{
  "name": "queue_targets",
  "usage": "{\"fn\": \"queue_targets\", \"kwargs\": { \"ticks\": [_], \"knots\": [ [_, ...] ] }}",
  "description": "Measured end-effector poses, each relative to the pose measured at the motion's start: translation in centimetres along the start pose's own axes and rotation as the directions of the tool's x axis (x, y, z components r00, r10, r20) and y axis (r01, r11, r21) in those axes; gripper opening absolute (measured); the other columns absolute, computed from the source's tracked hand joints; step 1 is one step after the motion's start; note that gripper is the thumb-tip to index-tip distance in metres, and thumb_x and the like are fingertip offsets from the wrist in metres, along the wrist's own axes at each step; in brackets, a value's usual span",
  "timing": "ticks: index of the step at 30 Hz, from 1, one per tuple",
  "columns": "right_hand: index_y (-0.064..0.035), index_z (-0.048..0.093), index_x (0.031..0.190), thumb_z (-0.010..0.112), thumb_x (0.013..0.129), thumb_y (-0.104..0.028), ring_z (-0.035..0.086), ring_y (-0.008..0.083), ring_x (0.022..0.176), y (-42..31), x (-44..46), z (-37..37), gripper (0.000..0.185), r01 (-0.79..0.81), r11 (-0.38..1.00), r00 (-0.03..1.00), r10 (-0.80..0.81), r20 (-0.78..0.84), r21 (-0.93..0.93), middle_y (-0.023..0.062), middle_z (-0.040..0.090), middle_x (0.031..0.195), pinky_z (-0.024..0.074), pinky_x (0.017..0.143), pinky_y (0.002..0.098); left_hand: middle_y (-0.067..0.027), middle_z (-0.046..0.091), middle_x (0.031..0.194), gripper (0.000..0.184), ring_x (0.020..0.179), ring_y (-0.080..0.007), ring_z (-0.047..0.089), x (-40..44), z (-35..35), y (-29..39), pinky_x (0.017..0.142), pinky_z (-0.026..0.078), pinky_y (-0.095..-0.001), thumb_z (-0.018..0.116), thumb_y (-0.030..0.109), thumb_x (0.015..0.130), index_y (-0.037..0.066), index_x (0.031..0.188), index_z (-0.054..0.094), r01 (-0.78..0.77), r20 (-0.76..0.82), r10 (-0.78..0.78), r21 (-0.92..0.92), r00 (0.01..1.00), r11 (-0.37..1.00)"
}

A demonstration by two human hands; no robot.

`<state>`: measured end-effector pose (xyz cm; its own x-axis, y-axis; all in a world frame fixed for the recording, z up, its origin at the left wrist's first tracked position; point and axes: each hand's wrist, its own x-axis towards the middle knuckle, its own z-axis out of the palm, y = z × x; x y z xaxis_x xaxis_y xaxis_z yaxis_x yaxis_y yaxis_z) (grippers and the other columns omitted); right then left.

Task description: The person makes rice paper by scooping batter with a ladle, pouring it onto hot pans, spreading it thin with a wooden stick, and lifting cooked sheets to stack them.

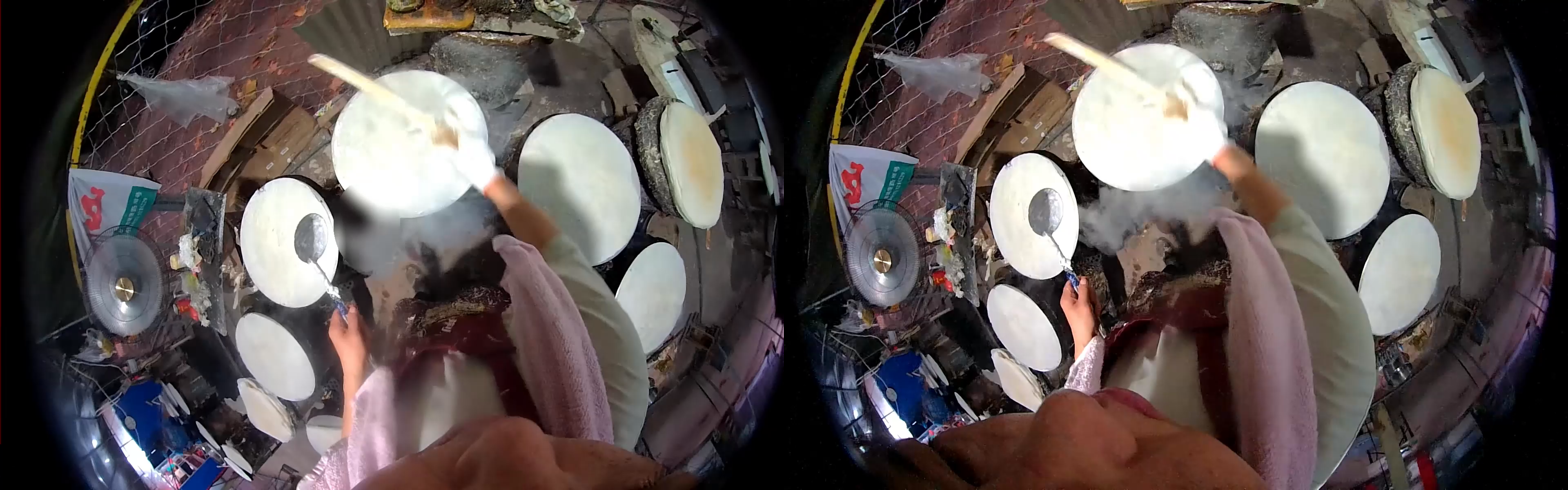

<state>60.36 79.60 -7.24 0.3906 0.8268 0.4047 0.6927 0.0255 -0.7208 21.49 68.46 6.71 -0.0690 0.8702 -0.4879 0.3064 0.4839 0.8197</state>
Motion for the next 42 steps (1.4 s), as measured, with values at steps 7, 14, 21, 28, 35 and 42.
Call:
{"fn": "queue_targets", "kwargs": {
  "ticks": [7,14,21,28,35,42],
  "knots": [
    [-0.0068,0.056,0.129,0.063,0.092,-0.022,0.050,0.0046,0.055,-2.5,-17.6,-5.4,0.041,-0.833,0.147,0.408,0.814,0.413,0.533,-0.0037,0.058,0.074,0.0426,0.048,0.0210,0.0011,0.046,0.058,0.015,0.042,-0.0064,0.041,3.4,2.1,-1.3,0.037,0.031,-0.0235,0.053,0.017,0.096,0.004,0.090,0.052,-0.160,0.137,0.141,0.141,0.980,0.977],
    [-0.0025,0.058,0.126,0.066,0.089,-0.025,0.045,0.0026,0.066,2.1,-13.1,-7.6,0.044,-0.777,0.364,0.590,0.707,0.391,0.514,-0.0061,0.057,0.082,0.0373,0.055,0.0190,0.0023,0.042,0.061,0.013,0.046,-0.0071,0.039,11.8,11.2,5.7,0.038,0.028,-0.0230,0.052,0.013,0.096,0.005,0.086,0.048,-0.081,0.373,0.124,-0.130,0.920,0.988],
    [0.0015,0.058,0.125,0.066,0.089,-0.028,0.051,0.0056,0.078,-4.0,-13.5,-12.0,0.048,-0.876,0.360,0.481,0.715,0.508,0.322,-0.0004,0.062,0.097,0.0417,0.067,0.0194,-0.0021,0.050,0.061,0.015,0.044,-0.0103,0.041,24.3,21.9,10.7,0.041,0.030,-0.0264,0.054,0.010,0.088,0.001,0.076,0.054,-0.119,0.589,0.145,-0.083,0.795,0.989],
    [-0.0054,0.063,0.121,0.064,0.091,-0.029,0.049,0.0047,0.067,-8.4,-18.7,-1.7,0.038,-0.825,0.159,0.443,0.779,0.444,0.543,-0.0039,0.059,0.082,0.0376,0.054,0.0191,-0.0053,0.049,0.062,0.011,0.043,-0.0126,0.039,21.8,19.9,8.6,0.037,0.029,-0.0285,0.047,0.001,0.087,-0.003,0.077,0.049,0.133,0.700,-0.116,0.031,0.704,0.991],
    [-0.0129,0.060,0.122,0.060,0.093,-0.033,0.040,0.0051,0.046,-10.2,-16.8,-0.9,0.035,-0.826,0.165,0.405,0.839,0.363,0.539,-0.0050,0.050,0.067,0.0291,0.039,0.0217,-0.0056,0.046,0.066,0.006,0.049,-0.0104,0.036,19.3,16.2,6.7,0.041,0.028,-0.0236,0.044,0.001,0.092,-0.002,0.087,0.042,0.433,0.648,-0.181,-0.253,0.739,0.865],
    [-0.0141,0.061,0.120,0.061,0.092,-0.036,0.036,0.0052,0.043,-14.3,-13.7,-0.9,0.035,-0.853,0.081,0.429,0.672,0.604,0.516,-0.0043,0.049,0.064,0.0251,0.038,0.0220,-0.0034,0.047,0.073,0.012,0.056,-0.0111,0.042,18.6,14.5,6.2,0.051,0.037,-0.0249,0.042,0.008,0.096,-0.003,0.096,0.047,0.551,0.754,0.016,-0.495,0.657,0.672]
  ]
}}
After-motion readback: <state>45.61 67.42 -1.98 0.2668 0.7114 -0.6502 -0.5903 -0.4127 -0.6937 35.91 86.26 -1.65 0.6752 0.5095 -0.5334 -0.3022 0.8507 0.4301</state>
